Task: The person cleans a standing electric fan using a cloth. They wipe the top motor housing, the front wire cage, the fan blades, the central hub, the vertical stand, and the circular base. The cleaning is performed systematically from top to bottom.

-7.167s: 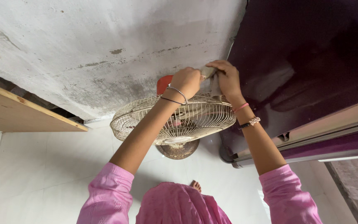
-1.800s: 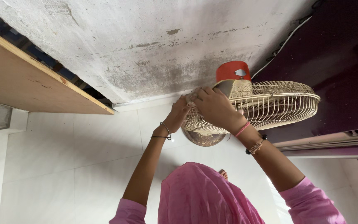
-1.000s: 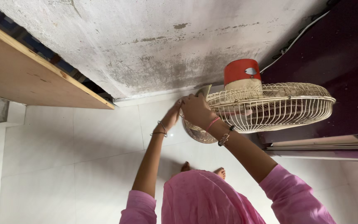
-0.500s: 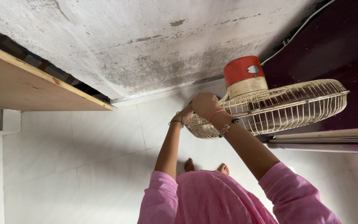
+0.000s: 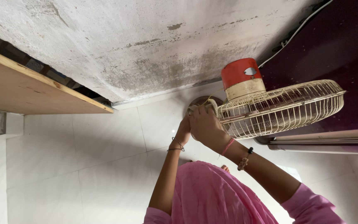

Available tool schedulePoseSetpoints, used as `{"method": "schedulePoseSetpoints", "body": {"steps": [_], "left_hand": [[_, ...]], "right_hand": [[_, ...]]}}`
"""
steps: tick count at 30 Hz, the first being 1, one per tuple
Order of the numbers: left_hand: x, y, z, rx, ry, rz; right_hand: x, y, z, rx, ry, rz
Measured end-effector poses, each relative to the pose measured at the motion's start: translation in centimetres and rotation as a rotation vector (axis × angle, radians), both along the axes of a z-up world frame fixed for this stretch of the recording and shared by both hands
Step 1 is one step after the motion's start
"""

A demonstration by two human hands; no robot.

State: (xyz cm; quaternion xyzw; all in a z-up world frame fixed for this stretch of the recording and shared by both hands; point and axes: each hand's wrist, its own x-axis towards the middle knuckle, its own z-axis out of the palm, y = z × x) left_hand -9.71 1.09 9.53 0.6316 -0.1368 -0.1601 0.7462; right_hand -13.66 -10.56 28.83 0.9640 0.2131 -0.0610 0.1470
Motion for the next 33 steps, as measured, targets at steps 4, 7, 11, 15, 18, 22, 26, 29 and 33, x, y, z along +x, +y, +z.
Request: {"method": "schedulePoseSetpoints", "body": {"steps": [4, 7, 11, 15, 18, 22, 26, 29, 33], "left_hand": [[3.4, -0.3, -3.1, 0.124, -0.016, -0.071], [5.2, -0.5, -4.3, 0.188, -0.031, -0.081], [5.6, -0.9, -1.1, 0.271, -0.139, 0.006], [2.7, -2.4, 8.6, 0.232, -0.047, 0.015], [-1.1, -3.6, 16.1, 0.137, -0.592, -0.070], [-3.4, -5.1, 19.8, 0.428, -0.886, 0.067], [-1.7, -5.8, 18.1, 0.544, -0.831, 0.079], [0.8, -5.7, 15.9, 0.535, -0.530, -0.045], [5.0, -5.6, 12.3, 0.656, -0.209, -0.097]], "right_hand": [[3.7, 0.8, -2.1, -0.059, 0.219, -0.166], [5.9, 0.1, -3.2, 0.034, 0.183, -0.229], [5.2, -2.7, -0.7, 0.308, 0.046, -0.156], [1.8, -6.5, 5.9, 0.488, -0.164, 0.000], [-2.2, -9.4, 10.0, 0.581, -0.208, -0.020], [-5.1, -11.1, 10.7, 0.471, -0.492, 0.122], [-2.9, -10.8, 8.2, 0.408, -0.391, 0.035], [-0.1, -10.4, 6.9, 0.282, -0.189, -0.078], [4.1, -10.3, 6.1, 0.365, 0.090, -0.232]]}}
